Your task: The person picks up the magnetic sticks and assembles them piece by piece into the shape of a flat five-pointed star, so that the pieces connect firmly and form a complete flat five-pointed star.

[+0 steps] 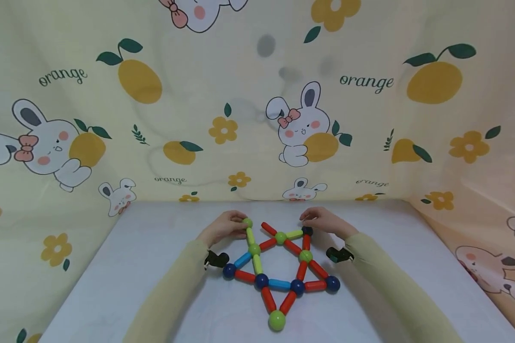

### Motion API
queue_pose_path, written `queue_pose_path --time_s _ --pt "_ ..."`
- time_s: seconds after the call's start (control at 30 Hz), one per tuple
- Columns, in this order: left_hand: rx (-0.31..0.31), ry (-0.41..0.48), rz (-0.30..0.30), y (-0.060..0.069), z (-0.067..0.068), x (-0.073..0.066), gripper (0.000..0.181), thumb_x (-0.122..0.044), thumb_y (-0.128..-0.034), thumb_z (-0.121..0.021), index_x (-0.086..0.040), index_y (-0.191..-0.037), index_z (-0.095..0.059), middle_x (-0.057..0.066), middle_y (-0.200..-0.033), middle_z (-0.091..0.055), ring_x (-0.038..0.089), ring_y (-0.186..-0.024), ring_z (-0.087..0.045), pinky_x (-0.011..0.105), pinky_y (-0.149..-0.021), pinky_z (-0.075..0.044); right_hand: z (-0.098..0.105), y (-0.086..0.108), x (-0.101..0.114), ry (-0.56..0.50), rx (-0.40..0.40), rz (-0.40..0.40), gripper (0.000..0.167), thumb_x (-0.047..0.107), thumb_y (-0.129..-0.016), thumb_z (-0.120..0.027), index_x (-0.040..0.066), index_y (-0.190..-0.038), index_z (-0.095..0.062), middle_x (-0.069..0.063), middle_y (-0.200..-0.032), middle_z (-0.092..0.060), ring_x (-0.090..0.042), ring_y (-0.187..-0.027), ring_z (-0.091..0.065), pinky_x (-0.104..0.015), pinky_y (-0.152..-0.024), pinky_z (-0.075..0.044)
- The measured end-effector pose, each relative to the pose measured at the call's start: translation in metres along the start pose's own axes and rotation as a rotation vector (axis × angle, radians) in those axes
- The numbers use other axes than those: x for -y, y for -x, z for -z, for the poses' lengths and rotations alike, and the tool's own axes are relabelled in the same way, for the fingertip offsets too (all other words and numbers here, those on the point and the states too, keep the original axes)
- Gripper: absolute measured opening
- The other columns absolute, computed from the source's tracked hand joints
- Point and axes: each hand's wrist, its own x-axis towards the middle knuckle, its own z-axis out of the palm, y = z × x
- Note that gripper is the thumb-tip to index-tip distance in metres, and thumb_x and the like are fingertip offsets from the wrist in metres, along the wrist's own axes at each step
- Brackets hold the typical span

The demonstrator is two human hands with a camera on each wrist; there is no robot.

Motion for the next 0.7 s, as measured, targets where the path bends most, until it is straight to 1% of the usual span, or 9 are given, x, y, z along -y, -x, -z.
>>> queue_pose_path --time_s 0.07,0.13,0.2,0.27,0.37,0.43,0.57,0.7 --pt "-0.009 0.002 -0.003 -0.001 -0.002 0.000 0.031 -0.008 -0.0933 -0.062 -0.003 -0.123 -0.054 0.017 -0.113 -0.060 0.025 -0.091 -0.065 0.035 -0.080 -0.056 -0.003 -0.003 0.006 -0.012 -0.024 0.040 0.028 0.018 -0.096 -0.059 0.003 -0.118 -0.063 -0.007 -0.109 -0.063 -0.025 -0.102 -0.055 -0.044 -0.092 -0.046" --pt "-0.013 0.007 -0.008 -0.002 -0.004 -0.001 0.032 -0.007 -0.0935 -0.061 -0.003 -0.124 -0.055 0.017 -0.113 -0.059 0.025 -0.091 -0.065 0.035 -0.079 -0.056 -0.007 -0.007 0.013 -0.025 -0.027 0.086 0.027 0.019 -0.096 -0.060 0.003 -0.118 -0.064 -0.004 -0.108 -0.065 -0.023 -0.102 -0.057 -0.043 -0.092 -0.047" --pt "-0.015 0.008 -0.015 -0.004 -0.007 0.000 0.032 -0.007 -0.0937 -0.061 -0.004 -0.125 -0.055 0.017 -0.113 -0.059 0.025 -0.091 -0.065 0.035 -0.080 -0.055 -0.013 -0.011 0.019 -0.032 0.002 0.124 0.028 0.019 -0.096 -0.060 0.003 -0.118 -0.065 -0.003 -0.107 -0.066 -0.022 -0.101 -0.059 -0.041 -0.091 -0.048" --pt "-0.015 0.004 -0.022 -0.005 -0.009 0.000 0.033 -0.007 -0.0941 -0.060 -0.004 -0.127 -0.055 0.017 -0.113 -0.059 0.025 -0.091 -0.064 0.035 -0.080 -0.055 -0.020 -0.014 0.025 -0.027 0.054 0.149 0.028 0.018 -0.096 -0.059 0.002 -0.118 -0.065 -0.003 -0.106 -0.067 -0.021 -0.099 -0.060 -0.039 -0.090 -0.049" --pt "-0.017 -0.019 -0.029 -0.007 -0.013 -0.001 0.033 -0.007 -0.0944 -0.060 -0.004 -0.127 -0.055 0.017 -0.113 -0.059 0.024 -0.091 -0.064 0.035 -0.080 -0.055 -0.030 -0.018 0.032 -0.009 0.131 0.155 0.027 0.017 -0.097 -0.057 0.002 -0.119 -0.065 -0.003 -0.107 -0.067 -0.020 -0.099 -0.058 -0.040 -0.092 -0.047" --pt "-0.021 -0.035 -0.030 -0.008 -0.016 -0.003 0.033 -0.007 -0.0947 -0.059 -0.003 -0.127 -0.056 0.017 -0.113 -0.059 0.024 -0.091 -0.064 0.034 -0.080 -0.055 -0.036 -0.020 0.035 0.009 0.160 0.146 0.026 0.017 -0.097 -0.056 0.004 -0.118 -0.067 -0.002 -0.108 -0.067 -0.018 -0.098 -0.057 -0.040 -0.092 -0.046" --pt "-0.036 -0.068 -0.023 -0.008 -0.021 -0.006 0.033 -0.008 -0.0951 -0.059 -0.003 -0.127 -0.056 0.016 -0.112 -0.060 0.023 -0.090 -0.064 0.034 -0.080 -0.055 -0.042 -0.023 0.037 0.026 0.165 0.134 0.024 0.015 -0.098 -0.054 0.008 -0.115 -0.069 -0.001 -0.106 -0.066 -0.018 -0.094 -0.055 -0.039 -0.090 -0.045" --pt "-0.066 -0.086 -0.010 -0.009 -0.026 -0.009 0.031 -0.008 -0.0946 -0.060 -0.002 -0.125 -0.055 0.016 -0.109 -0.062 0.023 -0.088 -0.065 0.033 -0.078 -0.056 -0.043 -0.022 0.039 0.009 0.154 0.123 0.024 0.012 -0.099 -0.051 0.007 -0.114 -0.070 -0.003 -0.104 -0.066 -0.020 -0.090 -0.055 -0.036 -0.086 -0.047"
